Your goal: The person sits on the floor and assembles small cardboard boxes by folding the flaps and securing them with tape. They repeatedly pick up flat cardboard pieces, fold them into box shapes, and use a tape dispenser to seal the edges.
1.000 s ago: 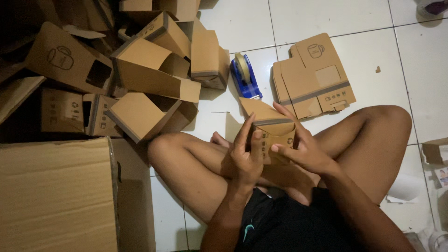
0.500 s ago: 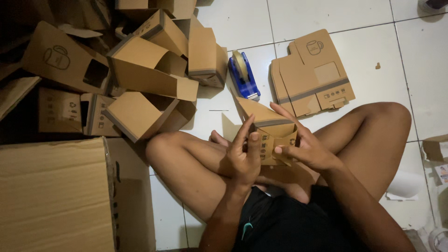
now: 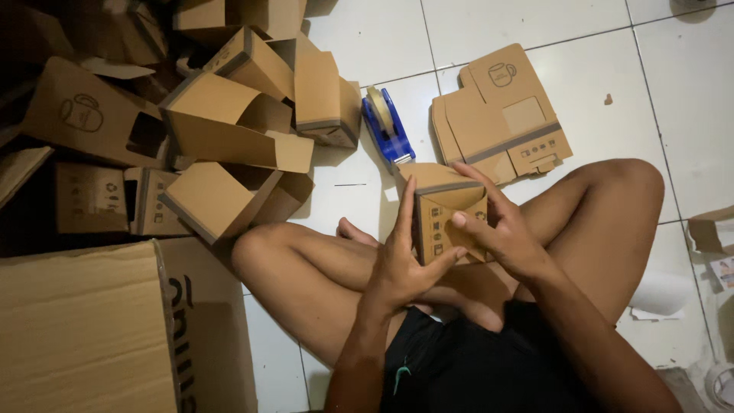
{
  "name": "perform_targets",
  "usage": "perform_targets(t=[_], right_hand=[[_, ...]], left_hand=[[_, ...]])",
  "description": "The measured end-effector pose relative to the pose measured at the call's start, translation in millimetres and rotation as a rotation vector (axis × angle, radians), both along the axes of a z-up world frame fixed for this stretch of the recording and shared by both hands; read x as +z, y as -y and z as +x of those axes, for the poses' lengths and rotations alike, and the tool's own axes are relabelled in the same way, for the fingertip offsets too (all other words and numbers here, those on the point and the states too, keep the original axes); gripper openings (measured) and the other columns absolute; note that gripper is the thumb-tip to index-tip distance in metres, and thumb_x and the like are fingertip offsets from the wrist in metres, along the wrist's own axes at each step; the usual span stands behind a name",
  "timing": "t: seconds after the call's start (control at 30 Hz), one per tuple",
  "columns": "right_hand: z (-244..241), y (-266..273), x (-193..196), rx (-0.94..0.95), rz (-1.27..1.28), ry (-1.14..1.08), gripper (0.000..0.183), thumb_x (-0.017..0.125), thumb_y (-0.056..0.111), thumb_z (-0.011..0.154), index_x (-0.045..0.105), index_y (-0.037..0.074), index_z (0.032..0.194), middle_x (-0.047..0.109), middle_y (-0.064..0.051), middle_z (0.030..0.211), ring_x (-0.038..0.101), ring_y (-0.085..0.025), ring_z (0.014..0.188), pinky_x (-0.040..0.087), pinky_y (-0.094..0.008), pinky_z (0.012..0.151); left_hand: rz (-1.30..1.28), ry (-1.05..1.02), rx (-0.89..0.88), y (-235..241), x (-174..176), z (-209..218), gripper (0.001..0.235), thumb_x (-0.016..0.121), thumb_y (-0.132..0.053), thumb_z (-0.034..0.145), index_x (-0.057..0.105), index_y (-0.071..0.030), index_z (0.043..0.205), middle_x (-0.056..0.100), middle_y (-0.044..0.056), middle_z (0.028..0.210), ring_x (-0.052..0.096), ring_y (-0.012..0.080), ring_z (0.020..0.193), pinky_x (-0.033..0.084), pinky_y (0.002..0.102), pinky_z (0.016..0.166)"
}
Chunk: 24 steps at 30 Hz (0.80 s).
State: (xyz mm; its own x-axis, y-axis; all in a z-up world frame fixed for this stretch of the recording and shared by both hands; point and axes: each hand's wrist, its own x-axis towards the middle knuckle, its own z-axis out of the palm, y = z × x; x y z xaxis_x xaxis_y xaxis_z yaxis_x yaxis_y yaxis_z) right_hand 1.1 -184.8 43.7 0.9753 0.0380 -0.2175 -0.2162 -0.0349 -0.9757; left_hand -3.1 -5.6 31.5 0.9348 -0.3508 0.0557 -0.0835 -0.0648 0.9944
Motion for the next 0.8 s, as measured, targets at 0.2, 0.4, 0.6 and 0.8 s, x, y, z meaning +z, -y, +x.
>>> perform_targets(t=[0.2, 0.4, 0.6, 0.8], right_hand=[[-5.0, 6.3, -0.6, 0.13, 0.014, 0.039, 0.096, 0.078, 0.022, 0.079, 0.033, 0.01, 0.163, 0.046, -0.028, 0.154, 0.044, -0.043, 0.14, 0.036, -0.059, 0.115], [3.4, 5.9, -0.5, 0.035, 0.058, -0.131, 0.094, 0.075, 0.004, 0.078, 0.035, 0.013, 0.163, 0.065, -0.022, 0.135, 0.063, -0.029, 0.111, 0.06, -0.051, 0.089], [6.0, 9.2, -0.8, 0.122, 0.01, -0.084, 0.108, 0.087, 0.008, 0.066, 0.036, 0.012, 0.161, 0.044, -0.031, 0.157, 0.052, -0.052, 0.133, 0.051, -0.067, 0.099], [-0.4, 3.8, -11.1, 0.065, -0.045, 0.112, 0.062, 0.059, 0.024, 0.097, 0.047, 0.007, 0.155, 0.046, -0.018, 0.16, 0.027, -0.035, 0.155, 0.023, -0.055, 0.124]], left_hand=[[0.008, 0.006, -0.017, -5.3, 3.3, -3.8, 0.108, 0.081, -0.016, 0.085, 0.009, 0.002, 0.164, 0.035, 0.036, 0.16, 0.038, 0.0462, 0.147, 0.037, 0.055, 0.119], [-0.068, -0.092, -0.012, -4.2, 18.8, -3.0, 0.1, 0.072, -0.008, 0.089, 0.008, 0.001, 0.165, 0.051, 0.035, 0.149, 0.054, 0.0436, 0.136, 0.05, 0.052, 0.109], [-0.337, -0.087, 0.043, 1.2, -0.4, -2.2, 0.086, 0.064, -0.004, 0.092, 0.015, 0.006, 0.163, 0.038, 0.039, 0.156, 0.044, 0.048, 0.14, 0.044, 0.055, 0.114], [-0.505, -0.087, 0.113, 2.0, -16.6, 0.8, 0.081, 0.06, 0.002, 0.092, 0.023, 0.0, 0.164, 0.051, 0.019, 0.152, 0.059, 0.0117, 0.116, 0.054, 0.029, 0.098]])
